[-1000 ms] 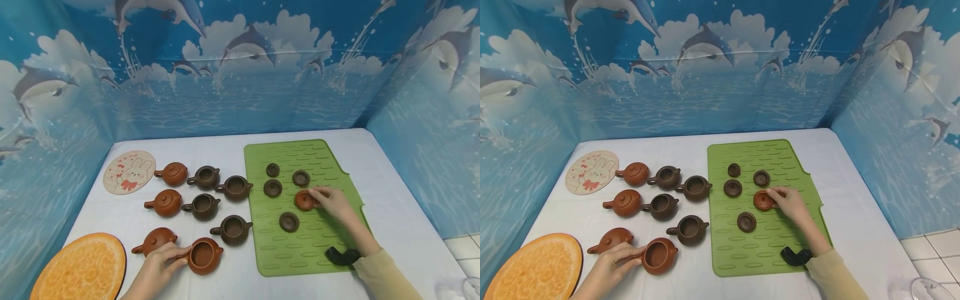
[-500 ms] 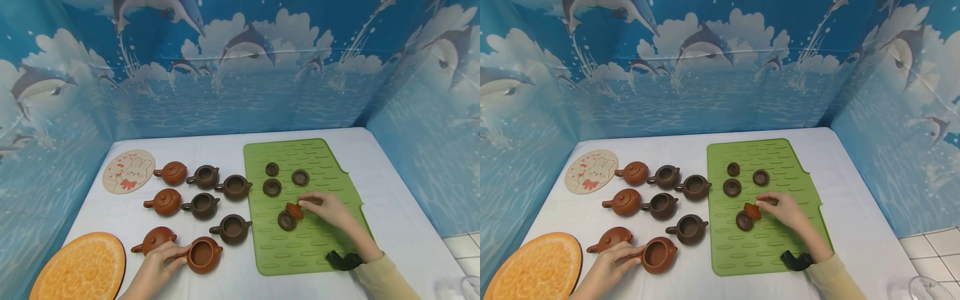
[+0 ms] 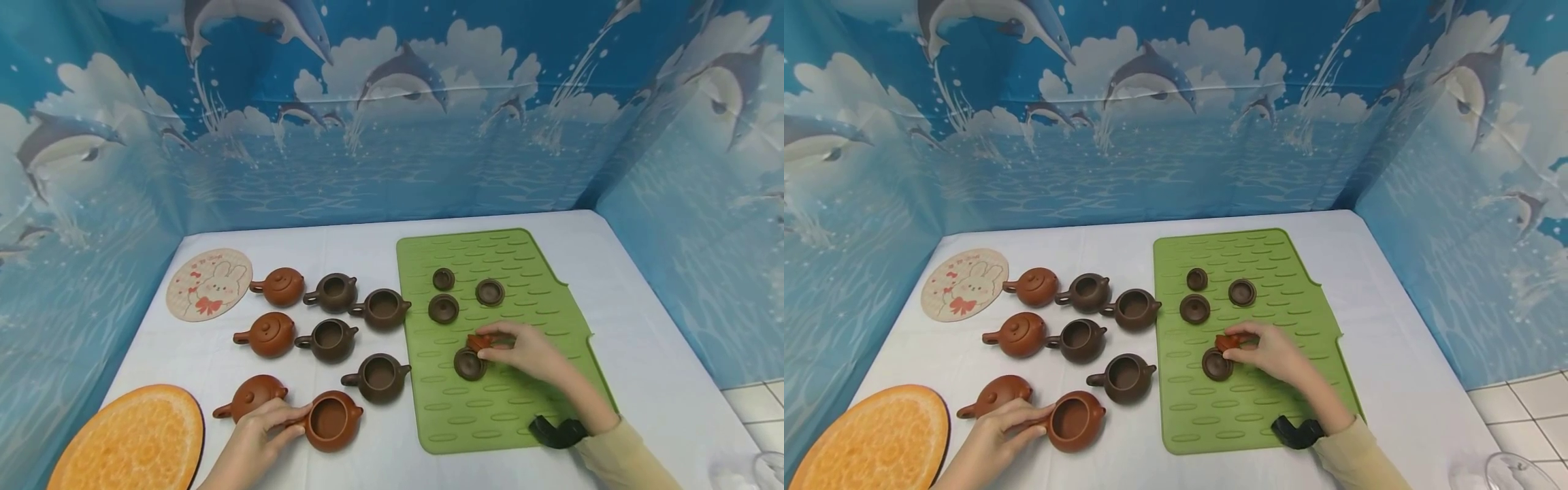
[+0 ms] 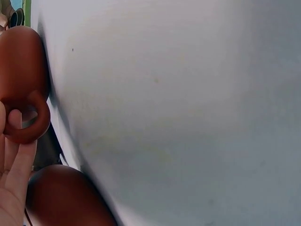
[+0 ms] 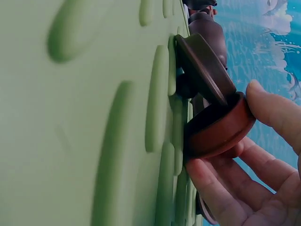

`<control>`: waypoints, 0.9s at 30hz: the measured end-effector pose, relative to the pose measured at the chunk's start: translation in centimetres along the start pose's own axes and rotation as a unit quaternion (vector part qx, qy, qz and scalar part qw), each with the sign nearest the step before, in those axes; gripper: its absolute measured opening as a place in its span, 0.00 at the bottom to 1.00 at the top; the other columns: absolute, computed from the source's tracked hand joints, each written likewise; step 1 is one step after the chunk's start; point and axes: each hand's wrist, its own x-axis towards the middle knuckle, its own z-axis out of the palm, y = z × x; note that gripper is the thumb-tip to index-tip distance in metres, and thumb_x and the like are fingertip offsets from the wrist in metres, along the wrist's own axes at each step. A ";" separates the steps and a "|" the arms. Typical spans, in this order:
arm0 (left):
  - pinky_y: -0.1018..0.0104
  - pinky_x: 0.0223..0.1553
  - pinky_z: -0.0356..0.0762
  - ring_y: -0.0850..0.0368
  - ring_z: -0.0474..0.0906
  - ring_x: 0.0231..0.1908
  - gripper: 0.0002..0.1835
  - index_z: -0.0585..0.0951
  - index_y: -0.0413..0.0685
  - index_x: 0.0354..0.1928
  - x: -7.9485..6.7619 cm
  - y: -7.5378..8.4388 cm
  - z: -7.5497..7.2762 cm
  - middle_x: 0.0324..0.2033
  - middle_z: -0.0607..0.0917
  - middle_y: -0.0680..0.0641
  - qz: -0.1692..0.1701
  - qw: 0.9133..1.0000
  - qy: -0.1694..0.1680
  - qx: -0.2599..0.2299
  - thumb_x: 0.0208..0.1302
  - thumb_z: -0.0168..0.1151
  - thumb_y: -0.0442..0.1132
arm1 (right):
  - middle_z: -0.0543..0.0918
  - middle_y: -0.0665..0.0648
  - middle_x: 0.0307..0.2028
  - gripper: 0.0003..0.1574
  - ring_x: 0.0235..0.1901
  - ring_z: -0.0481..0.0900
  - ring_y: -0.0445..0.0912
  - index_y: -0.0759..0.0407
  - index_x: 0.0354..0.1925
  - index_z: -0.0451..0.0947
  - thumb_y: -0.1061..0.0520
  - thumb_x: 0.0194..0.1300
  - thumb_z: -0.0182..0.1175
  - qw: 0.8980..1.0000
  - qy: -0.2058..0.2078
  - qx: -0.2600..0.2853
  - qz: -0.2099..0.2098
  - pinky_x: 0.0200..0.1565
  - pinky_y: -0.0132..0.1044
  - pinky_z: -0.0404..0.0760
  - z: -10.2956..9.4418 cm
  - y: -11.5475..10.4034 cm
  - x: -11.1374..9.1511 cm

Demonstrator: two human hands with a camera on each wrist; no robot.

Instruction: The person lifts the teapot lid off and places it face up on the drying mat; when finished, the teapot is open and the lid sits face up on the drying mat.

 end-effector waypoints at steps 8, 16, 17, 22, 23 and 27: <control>0.74 0.38 0.79 0.74 0.75 0.35 0.16 0.88 0.59 0.46 0.0 0.0 0.1 0.35 0.82 0.67 0.009 1.000 0.005 0.005 0.54 0.73 0.37 | 0.85 0.62 0.50 0.29 0.45 0.84 0.42 0.62 0.59 0.77 0.46 0.68 0.63 0.999 0.015 0.036 0.031 0.43 0.34 0.81 -1.6 0.9 0.1; 0.74 0.38 0.80 0.74 0.76 0.36 0.17 0.88 0.58 0.47 0.0 -0.1 0.0 0.35 0.82 0.67 0.016 1.000 0.007 -0.007 0.54 0.73 0.37 | 0.80 0.70 0.55 0.33 0.40 0.86 0.35 0.74 0.64 0.67 0.49 0.76 0.51 0.989 0.019 0.129 0.075 0.46 0.30 0.83 -2.4 2.2 0.7; 0.74 0.38 0.80 0.74 0.76 0.36 0.17 0.88 0.58 0.47 0.0 -0.1 0.0 0.35 0.82 0.66 0.017 1.000 0.007 -0.008 0.55 0.73 0.37 | 0.80 0.70 0.55 0.32 0.39 0.85 0.35 0.75 0.64 0.67 0.49 0.77 0.50 0.988 0.022 0.131 0.078 0.44 0.31 0.84 -2.4 2.3 0.7; 0.74 0.40 0.81 0.73 0.77 0.37 0.15 0.88 0.57 0.47 0.0 -0.1 0.0 0.35 0.82 0.66 0.011 1.000 0.003 -0.016 0.55 0.72 0.38 | 0.82 0.66 0.50 0.30 0.34 0.84 0.35 0.74 0.64 0.67 0.51 0.78 0.48 0.986 0.039 0.125 0.099 0.40 0.33 0.85 -2.5 2.1 0.7; 0.74 0.40 0.81 0.73 0.78 0.38 0.15 0.88 0.57 0.46 0.0 -0.2 0.0 0.35 0.82 0.66 0.010 1.000 0.003 -0.018 0.55 0.72 0.37 | 0.82 0.65 0.49 0.30 0.34 0.84 0.35 0.74 0.64 0.67 0.51 0.78 0.48 0.986 0.041 0.125 0.103 0.40 0.33 0.85 -2.4 2.0 0.7; 0.73 0.41 0.81 0.73 0.77 0.37 0.15 0.88 0.56 0.46 0.0 -0.1 0.1 0.35 0.82 0.66 0.011 1.000 0.006 -0.018 0.55 0.73 0.36 | 0.83 0.65 0.49 0.31 0.35 0.84 0.35 0.73 0.64 0.67 0.49 0.78 0.48 0.985 0.049 0.127 0.110 0.41 0.32 0.85 -2.3 1.6 0.5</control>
